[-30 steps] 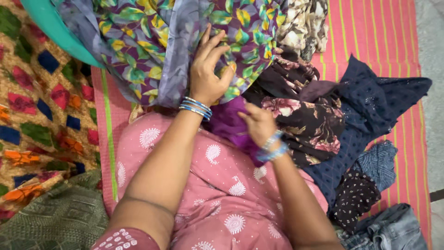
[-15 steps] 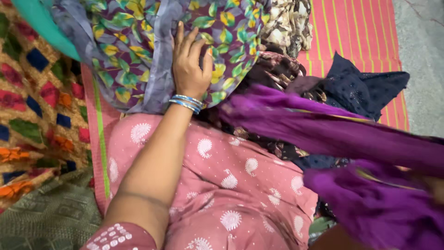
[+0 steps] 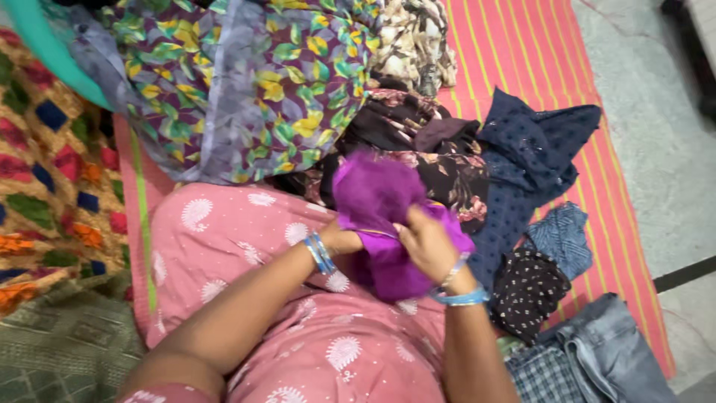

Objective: The person folds various items of clothing, including checkered shirts, floral patterned fabrics, and purple garments, by hand on a mat. They smooth the fabric with their hands, fold the pieces into rectangular shapes, and place them onto stacks.

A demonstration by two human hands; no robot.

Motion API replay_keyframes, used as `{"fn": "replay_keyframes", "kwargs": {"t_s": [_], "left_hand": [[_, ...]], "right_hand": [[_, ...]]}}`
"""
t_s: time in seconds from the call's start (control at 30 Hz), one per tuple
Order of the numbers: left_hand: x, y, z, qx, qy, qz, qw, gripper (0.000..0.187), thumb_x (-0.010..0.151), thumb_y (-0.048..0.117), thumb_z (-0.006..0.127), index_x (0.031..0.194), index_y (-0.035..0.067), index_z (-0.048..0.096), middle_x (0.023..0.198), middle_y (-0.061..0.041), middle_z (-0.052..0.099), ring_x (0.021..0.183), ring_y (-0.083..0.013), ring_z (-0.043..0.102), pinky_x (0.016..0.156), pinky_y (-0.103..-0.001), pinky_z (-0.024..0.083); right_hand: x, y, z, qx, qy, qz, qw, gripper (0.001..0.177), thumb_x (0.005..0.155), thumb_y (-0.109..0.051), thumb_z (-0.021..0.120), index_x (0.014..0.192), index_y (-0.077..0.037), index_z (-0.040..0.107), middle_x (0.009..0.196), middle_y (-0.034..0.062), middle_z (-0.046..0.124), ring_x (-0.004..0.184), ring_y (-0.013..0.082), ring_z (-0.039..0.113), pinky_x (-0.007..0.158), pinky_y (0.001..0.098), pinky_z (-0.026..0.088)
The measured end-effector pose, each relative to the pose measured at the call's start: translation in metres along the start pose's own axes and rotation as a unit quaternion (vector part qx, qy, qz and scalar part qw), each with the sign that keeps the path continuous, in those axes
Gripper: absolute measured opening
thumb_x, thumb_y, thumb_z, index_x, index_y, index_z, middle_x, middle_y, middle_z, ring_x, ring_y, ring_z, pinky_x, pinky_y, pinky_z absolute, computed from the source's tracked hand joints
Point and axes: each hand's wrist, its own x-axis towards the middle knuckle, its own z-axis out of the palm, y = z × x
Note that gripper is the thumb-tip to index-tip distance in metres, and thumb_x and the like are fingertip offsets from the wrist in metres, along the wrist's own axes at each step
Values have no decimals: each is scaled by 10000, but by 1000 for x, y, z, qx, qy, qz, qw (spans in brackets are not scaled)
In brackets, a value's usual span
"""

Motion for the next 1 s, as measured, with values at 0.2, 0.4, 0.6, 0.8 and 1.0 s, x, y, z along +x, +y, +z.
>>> {"fn": "replay_keyframes", "kwargs": {"t_s": [0.2, 0.4, 0.6, 0.8, 1.0], "left_hand": [[-15, -56, -96, -114, -39, -97, 988, 417, 946, 134, 625, 1342, 3, 638, 1351, -99, 689, 1199, -206, 667, 1082, -390, 514], [30, -146, -142, 280, -68, -156, 945, 353, 846, 212, 600, 1114, 23, 731, 1186, -176, 724, 1029, -304, 711, 920, -414, 537], [61, -175, -128, 360, -117, -101, 920, 418, 811, 369, 647, 1047, 41, 755, 1181, -215, 701, 993, -352, 703, 864, -428, 531], [51, -172, -121, 227, -177, -76, 955, 530, 791, 422, 674, 1183, 70, 725, 1284, -133, 725, 1068, -264, 701, 942, -373, 524], [42, -187, -118, 199, -172, -77, 962, 628, 729, 407, 758, 1251, 66, 689, 1338, -126, 678, 1132, -252, 672, 988, -357, 497]], "right_hand": [[13, 20, -12, 199, 11, -15, 980, 475, 901, -124, 726, 1352, -71, 587, 1212, 156, 738, 1111, 233, 721, 958, 312, 566], [88, 101, -20, -124, 92, -36, 987, 1130, 679, -329, 915, 1567, -100, 254, 1507, 284, 419, 1380, 455, 441, 1107, 534, 407], [159, 108, 14, -276, -31, 147, 949, 1526, 520, -588, 959, 1616, -229, -39, 1692, 194, 36, 1471, 506, 250, 1121, 650, 296], [192, 99, 71, -364, -145, 195, 899, 1378, 678, -578, 858, 1645, -243, -66, 1702, 273, 27, 1276, 484, 527, 1027, 542, 468], [257, 160, 29, -427, -169, 144, 877, 609, 940, -385, 683, 1466, -146, 489, 1303, 218, 700, 1150, 374, 710, 930, 498, 582]]}}
